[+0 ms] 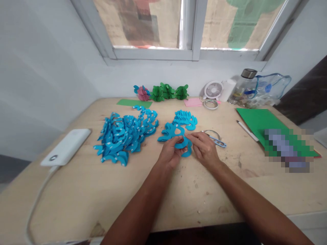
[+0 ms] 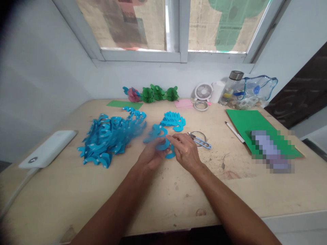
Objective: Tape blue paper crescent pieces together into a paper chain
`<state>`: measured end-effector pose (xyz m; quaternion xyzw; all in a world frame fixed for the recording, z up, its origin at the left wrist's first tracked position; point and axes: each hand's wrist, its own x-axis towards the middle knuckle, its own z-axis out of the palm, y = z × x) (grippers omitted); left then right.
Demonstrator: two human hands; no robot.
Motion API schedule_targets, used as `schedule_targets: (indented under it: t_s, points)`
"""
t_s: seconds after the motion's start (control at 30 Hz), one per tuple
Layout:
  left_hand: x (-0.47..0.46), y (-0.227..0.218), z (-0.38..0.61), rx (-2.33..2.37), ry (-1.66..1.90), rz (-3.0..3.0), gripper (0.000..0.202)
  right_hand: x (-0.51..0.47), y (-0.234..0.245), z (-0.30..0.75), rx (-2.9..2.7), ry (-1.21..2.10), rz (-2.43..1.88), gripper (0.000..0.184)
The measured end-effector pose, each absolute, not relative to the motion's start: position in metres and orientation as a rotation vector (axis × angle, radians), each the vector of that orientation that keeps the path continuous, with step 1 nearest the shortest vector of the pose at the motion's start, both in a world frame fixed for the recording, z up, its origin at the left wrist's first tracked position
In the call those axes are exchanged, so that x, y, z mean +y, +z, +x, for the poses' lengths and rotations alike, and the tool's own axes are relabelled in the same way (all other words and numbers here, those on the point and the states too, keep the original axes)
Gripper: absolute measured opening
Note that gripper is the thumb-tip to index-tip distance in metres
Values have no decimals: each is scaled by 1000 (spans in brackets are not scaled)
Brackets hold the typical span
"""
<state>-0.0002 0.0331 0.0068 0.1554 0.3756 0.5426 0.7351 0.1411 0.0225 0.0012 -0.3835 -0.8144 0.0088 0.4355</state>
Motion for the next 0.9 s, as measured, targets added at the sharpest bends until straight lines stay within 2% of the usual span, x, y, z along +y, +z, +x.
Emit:
schedule_targets:
  t_s: [0.47,0.9]
  points:
    - [28,18,9,913,1369,422,22,22,-3,136,-1943,286,-1007,40]
    - [28,14,11,810,1384,363,18,19,-2,134,-1988,238,-1093,43]
